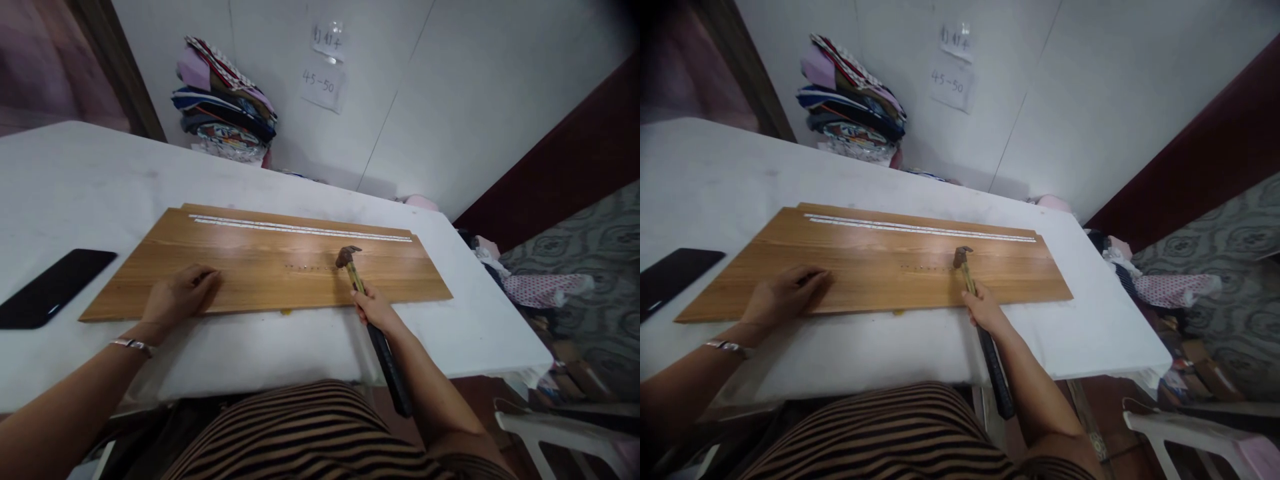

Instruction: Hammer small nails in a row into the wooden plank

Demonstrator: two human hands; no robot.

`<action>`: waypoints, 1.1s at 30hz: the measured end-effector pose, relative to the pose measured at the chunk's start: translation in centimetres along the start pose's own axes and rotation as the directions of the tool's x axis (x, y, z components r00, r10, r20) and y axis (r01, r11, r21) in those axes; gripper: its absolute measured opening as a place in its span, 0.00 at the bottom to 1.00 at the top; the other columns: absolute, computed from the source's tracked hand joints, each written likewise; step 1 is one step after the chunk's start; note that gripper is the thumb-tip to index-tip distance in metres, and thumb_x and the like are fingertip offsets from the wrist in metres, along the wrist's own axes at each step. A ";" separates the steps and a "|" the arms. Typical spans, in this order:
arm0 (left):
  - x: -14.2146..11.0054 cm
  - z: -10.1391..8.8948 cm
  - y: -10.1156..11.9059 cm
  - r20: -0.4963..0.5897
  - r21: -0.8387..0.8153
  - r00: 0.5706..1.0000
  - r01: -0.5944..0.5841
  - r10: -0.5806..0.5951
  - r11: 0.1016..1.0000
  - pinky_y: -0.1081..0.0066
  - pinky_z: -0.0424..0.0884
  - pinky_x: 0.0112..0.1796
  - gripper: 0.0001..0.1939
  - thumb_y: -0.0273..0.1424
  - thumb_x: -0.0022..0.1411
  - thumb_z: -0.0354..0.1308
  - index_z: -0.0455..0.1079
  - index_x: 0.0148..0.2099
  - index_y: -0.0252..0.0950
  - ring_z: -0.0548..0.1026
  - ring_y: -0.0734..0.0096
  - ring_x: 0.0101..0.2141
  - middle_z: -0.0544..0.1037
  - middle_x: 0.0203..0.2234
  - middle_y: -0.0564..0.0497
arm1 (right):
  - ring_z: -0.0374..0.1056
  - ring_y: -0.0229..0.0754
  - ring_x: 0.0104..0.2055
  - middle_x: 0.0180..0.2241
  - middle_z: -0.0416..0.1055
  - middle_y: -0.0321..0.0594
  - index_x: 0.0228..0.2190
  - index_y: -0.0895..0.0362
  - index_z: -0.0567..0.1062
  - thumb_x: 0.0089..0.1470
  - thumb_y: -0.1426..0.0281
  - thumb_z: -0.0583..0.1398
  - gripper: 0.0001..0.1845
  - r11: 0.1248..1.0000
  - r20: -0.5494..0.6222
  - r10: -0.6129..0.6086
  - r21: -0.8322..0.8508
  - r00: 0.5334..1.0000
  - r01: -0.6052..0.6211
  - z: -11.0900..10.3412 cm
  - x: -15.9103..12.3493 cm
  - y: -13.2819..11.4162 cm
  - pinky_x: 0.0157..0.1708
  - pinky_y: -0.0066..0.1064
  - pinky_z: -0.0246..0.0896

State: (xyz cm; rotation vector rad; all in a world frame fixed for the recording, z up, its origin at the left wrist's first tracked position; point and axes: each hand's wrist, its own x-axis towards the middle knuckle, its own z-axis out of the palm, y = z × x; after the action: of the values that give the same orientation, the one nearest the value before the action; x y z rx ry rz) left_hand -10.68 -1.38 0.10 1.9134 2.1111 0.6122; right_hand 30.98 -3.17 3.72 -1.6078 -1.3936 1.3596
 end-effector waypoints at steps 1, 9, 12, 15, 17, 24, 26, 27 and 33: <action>0.0 0.0 -0.1 -0.002 0.006 1.000 0.007 -0.007 1.000 0.67 0.69 0.40 0.24 0.50 0.62 0.46 0.76 0.43 0.42 0.78 0.60 0.43 0.82 0.43 0.49 | 0.51 0.33 0.11 0.12 0.55 0.21 0.30 0.51 0.58 0.52 0.60 0.58 0.13 1.000 -0.005 0.001 0.006 1.000 -0.001 0.0 0.0 0.0 0.10 0.25 0.48; 0.0 -0.2 0.1 0.011 0.010 1.000 0.020 -0.020 1.000 0.68 0.70 0.40 0.25 0.50 0.62 0.46 0.76 0.45 0.41 0.78 0.59 0.44 0.82 0.45 0.49 | 0.50 0.33 0.10 0.11 0.55 0.21 0.30 0.51 0.59 0.53 0.61 0.59 0.12 1.000 0.014 0.017 0.003 1.000 -0.017 0.1 -0.1 -0.4 0.10 0.24 0.48; 0.0 -0.1 0.1 0.010 0.021 1.000 0.019 -0.019 1.000 0.67 0.71 0.40 0.25 0.50 0.63 0.45 0.76 0.45 0.41 0.79 0.59 0.43 0.82 0.44 0.48 | 0.51 0.32 0.11 0.11 0.56 0.22 0.30 0.51 0.59 0.54 0.60 0.59 0.13 1.000 0.021 -0.003 -0.008 1.000 0.003 0.1 -0.1 -0.4 0.11 0.24 0.48; 0.1 0.1 -0.2 0.014 0.022 1.000 0.006 -0.006 1.000 0.67 0.70 0.41 0.26 0.51 0.63 0.45 0.76 0.45 0.40 0.79 0.59 0.44 0.82 0.45 0.48 | 0.51 0.32 0.10 0.12 0.56 0.22 0.30 0.51 0.59 0.54 0.59 0.60 0.14 1.000 0.028 0.011 -0.005 1.000 -0.011 0.1 0.0 -0.3 0.11 0.24 0.47; 0.2 0.3 -0.5 0.016 0.020 1.000 0.002 -0.003 1.000 0.67 0.70 0.41 0.26 0.50 0.63 0.45 0.76 0.46 0.40 0.78 0.59 0.45 0.82 0.45 0.47 | 0.51 0.32 0.10 0.12 0.56 0.22 0.30 0.51 0.59 0.54 0.60 0.60 0.14 1.000 0.018 0.008 0.005 1.000 -0.008 0.1 0.1 -0.2 0.11 0.24 0.47; 0.1 0.2 -0.3 0.022 -0.014 1.000 0.013 -0.013 1.000 0.65 0.70 0.43 0.26 0.49 0.63 0.46 0.76 0.47 0.38 0.78 0.58 0.45 0.82 0.46 0.46 | 0.50 0.32 0.10 0.12 0.56 0.21 0.29 0.51 0.58 0.53 0.58 0.62 0.17 1.000 0.008 -0.001 0.025 1.000 0.001 0.2 0.7 0.2 0.10 0.24 0.46; 0.1 0.1 -0.2 0.019 -0.018 1.000 0.014 -0.013 1.000 0.66 0.71 0.43 0.25 0.49 0.63 0.47 0.76 0.46 0.39 0.78 0.59 0.45 0.82 0.46 0.46 | 0.50 0.32 0.10 0.13 0.57 0.22 0.29 0.51 0.58 0.53 0.59 0.61 0.16 0.999 0.005 -0.023 0.028 1.000 0.023 0.1 0.8 0.4 0.11 0.24 0.46; 0.1 0.0 -0.2 0.015 -0.015 1.000 0.013 -0.013 1.000 0.67 0.71 0.42 0.25 0.49 0.63 0.47 0.76 0.46 0.39 0.78 0.59 0.45 0.82 0.46 0.46 | 0.50 0.32 0.10 0.13 0.57 0.22 0.29 0.51 0.58 0.54 0.60 0.61 0.15 0.999 0.003 -0.033 0.027 0.999 0.033 0.1 0.8 0.5 0.11 0.24 0.46; 0.0 -0.1 -0.1 0.018 0.009 1.000 0.018 -0.019 1.000 0.66 0.70 0.42 0.25 0.48 0.63 0.46 0.76 0.46 0.38 0.78 0.58 0.45 0.82 0.46 0.45 | 0.52 0.32 0.10 0.12 0.57 0.22 0.30 0.51 0.59 0.55 0.62 0.60 0.13 0.999 0.006 -0.030 0.031 1.000 0.030 0.0 0.7 0.6 0.10 0.23 0.46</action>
State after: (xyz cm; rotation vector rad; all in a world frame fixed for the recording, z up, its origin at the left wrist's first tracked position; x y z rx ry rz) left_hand -10.82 -1.36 0.15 1.8945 2.1213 0.5804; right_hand 31.13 -2.65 2.99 -1.5573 -1.3885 1.3635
